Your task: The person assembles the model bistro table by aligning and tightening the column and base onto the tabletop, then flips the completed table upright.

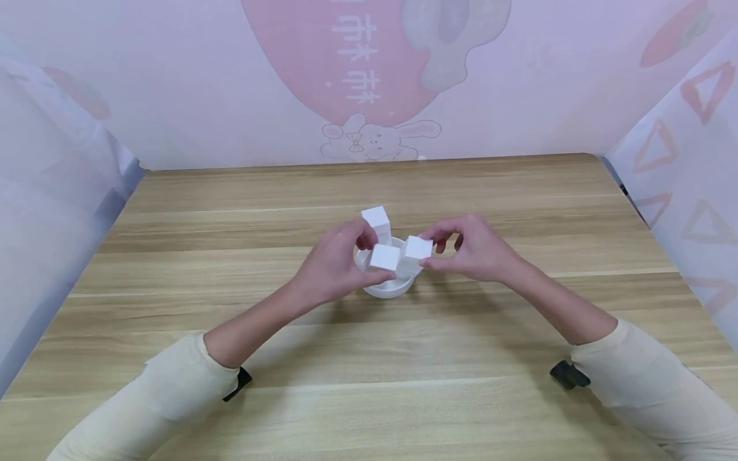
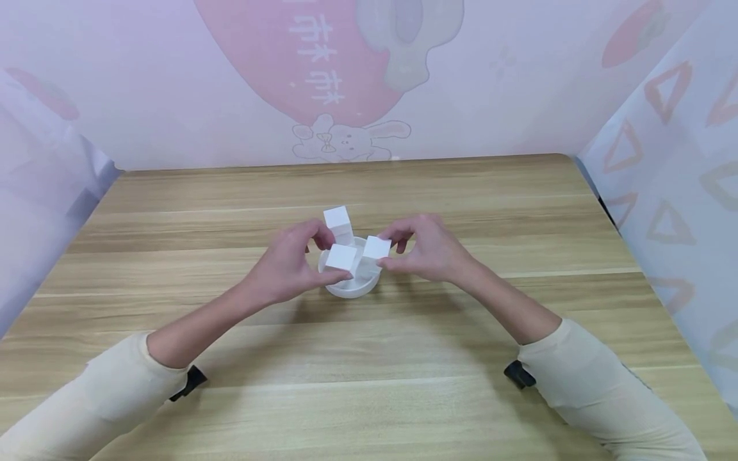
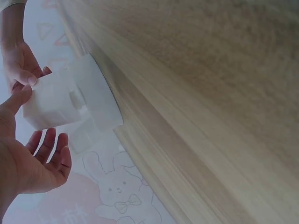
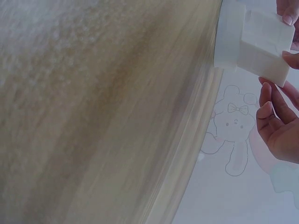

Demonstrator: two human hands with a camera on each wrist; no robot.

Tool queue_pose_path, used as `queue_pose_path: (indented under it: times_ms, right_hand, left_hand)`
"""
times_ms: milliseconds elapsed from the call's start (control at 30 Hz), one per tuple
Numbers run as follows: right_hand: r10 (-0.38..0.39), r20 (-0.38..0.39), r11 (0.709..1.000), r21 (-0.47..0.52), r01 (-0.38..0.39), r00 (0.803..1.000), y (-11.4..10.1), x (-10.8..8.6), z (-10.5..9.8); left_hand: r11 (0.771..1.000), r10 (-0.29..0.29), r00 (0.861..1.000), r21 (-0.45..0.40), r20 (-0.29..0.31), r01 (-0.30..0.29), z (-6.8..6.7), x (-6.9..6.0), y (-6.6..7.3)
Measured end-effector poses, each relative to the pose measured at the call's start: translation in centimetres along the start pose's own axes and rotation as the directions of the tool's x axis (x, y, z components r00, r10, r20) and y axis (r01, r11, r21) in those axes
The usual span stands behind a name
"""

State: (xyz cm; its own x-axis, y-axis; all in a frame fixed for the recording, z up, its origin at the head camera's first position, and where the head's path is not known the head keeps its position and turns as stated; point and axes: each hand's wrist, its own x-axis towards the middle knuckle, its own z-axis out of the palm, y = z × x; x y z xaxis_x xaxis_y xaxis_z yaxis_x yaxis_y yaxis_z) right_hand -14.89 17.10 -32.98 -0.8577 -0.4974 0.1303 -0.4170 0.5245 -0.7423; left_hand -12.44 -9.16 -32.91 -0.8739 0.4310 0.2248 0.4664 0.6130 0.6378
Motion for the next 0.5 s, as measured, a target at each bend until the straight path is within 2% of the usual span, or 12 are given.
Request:
queue_pose_path:
  times_ms: [133, 267, 400, 500]
  right_hand:
    - [0.002, 0.000, 1.000, 0.006, -0.002, 1.000, 0.0, 0.0, 0.0]
    - [0.001, -0.001, 1.000, 0.010, -0.001, 1.000, 0.1, 0.0, 0.0]
    - [0.006, 0.003, 1.000, 0.005, -0.006, 1.000, 0.1, 0.0, 0.0]
    - [0.004, 0.003, 1.000, 0.005, -0.004, 1.000, 0.2, 0.1, 0.0]
  left_hand:
    - [1.000, 0.006, 1.000, 0.026, -0.004, -0.006, 0.0, 0.0, 0.2]
    - [0.999, 0.051, 0.998, 0.003, 0.033, -0.052, -0.3, -0.3, 0.0]
    - [0.991, 0.111, 0.989, -0.086, 0.103, -0.102, -0.8, -0.4, -0.5]
    - [0.981, 0.133, 0.980, -0.163, 0.149, -0.108, -1.2, -0.4, -0.9]
